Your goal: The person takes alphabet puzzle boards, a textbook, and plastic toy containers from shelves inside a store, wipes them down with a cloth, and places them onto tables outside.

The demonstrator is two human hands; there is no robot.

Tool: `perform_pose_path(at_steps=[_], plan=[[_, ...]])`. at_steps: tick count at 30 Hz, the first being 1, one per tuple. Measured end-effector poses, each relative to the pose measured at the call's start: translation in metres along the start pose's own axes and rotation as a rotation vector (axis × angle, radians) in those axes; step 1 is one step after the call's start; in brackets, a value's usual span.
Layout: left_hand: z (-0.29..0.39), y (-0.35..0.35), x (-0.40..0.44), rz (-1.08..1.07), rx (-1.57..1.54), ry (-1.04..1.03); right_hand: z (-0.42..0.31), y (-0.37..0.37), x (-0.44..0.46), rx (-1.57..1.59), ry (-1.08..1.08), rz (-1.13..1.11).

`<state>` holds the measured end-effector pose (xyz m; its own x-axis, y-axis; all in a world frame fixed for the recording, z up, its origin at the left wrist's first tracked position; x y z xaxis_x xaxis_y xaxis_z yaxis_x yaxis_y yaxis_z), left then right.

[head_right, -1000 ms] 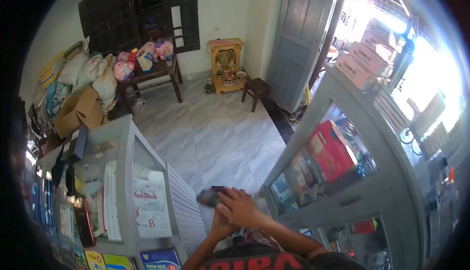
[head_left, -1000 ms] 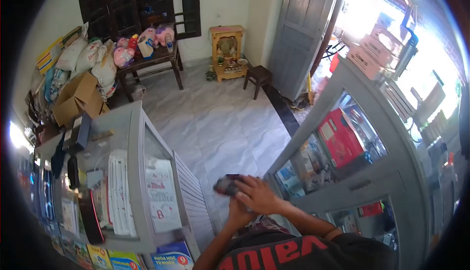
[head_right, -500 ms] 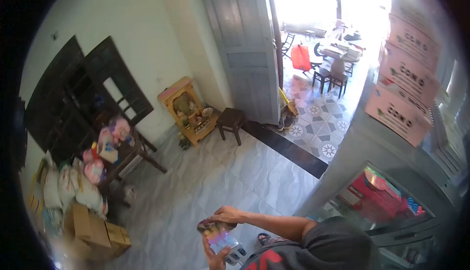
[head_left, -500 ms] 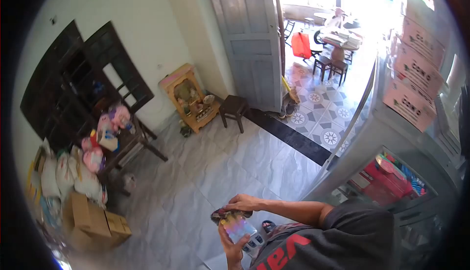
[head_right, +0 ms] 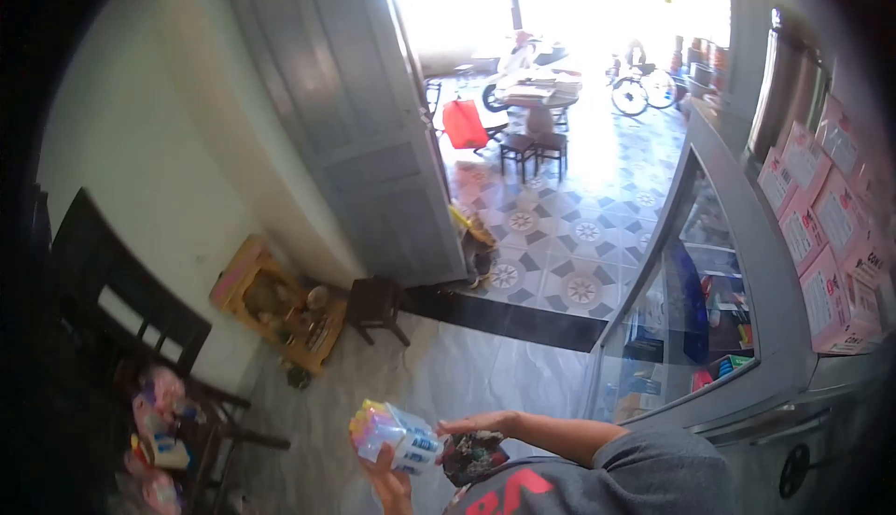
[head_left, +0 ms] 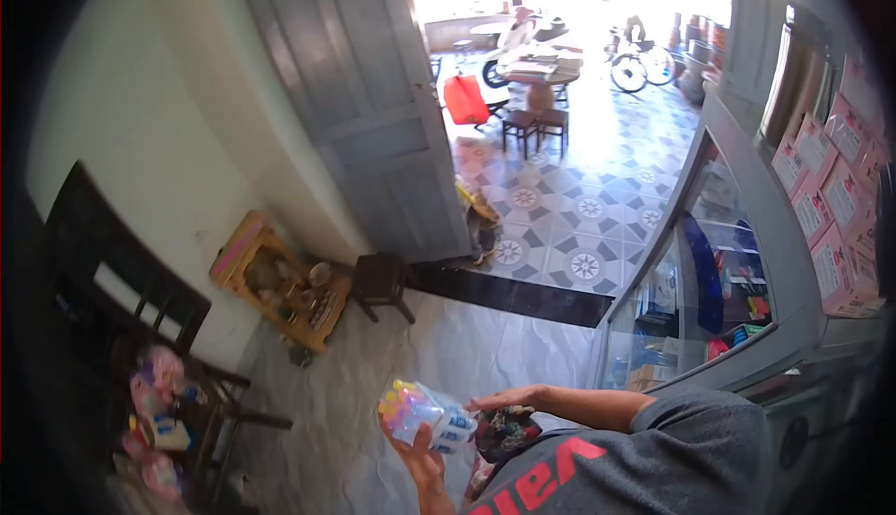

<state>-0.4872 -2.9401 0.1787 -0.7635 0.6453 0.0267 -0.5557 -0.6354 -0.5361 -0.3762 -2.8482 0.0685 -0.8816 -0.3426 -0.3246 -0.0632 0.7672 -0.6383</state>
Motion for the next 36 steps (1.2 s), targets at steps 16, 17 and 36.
perform_pose_path(at_steps=[16, 17, 36], plan=[[-0.16, -0.287, 0.282, -0.964, 0.17, 0.225, -0.203, 0.196, -0.108, 1.004, 0.727, -0.249], [-0.181, -0.302, 0.295, -0.996, 0.144, 0.257, -0.2, 0.23, -0.119, 0.866, 0.725, -0.051], [-0.368, -0.564, 0.613, -1.346, 0.541, 0.397, -0.379, 0.598, -0.236, 1.12, 0.783, 0.259]])
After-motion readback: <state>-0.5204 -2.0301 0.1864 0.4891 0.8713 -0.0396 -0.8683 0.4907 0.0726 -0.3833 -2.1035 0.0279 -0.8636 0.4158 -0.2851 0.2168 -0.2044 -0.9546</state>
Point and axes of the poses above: each hand's wrist, its own x-axis towards the middle knuckle, its own y-axis out of the back of the hand, z = x × y, the point moved 10 cm from there along x, towards the middle knuckle, and after that the axes turned 9 degrees about -z, right-handed, at the moved point
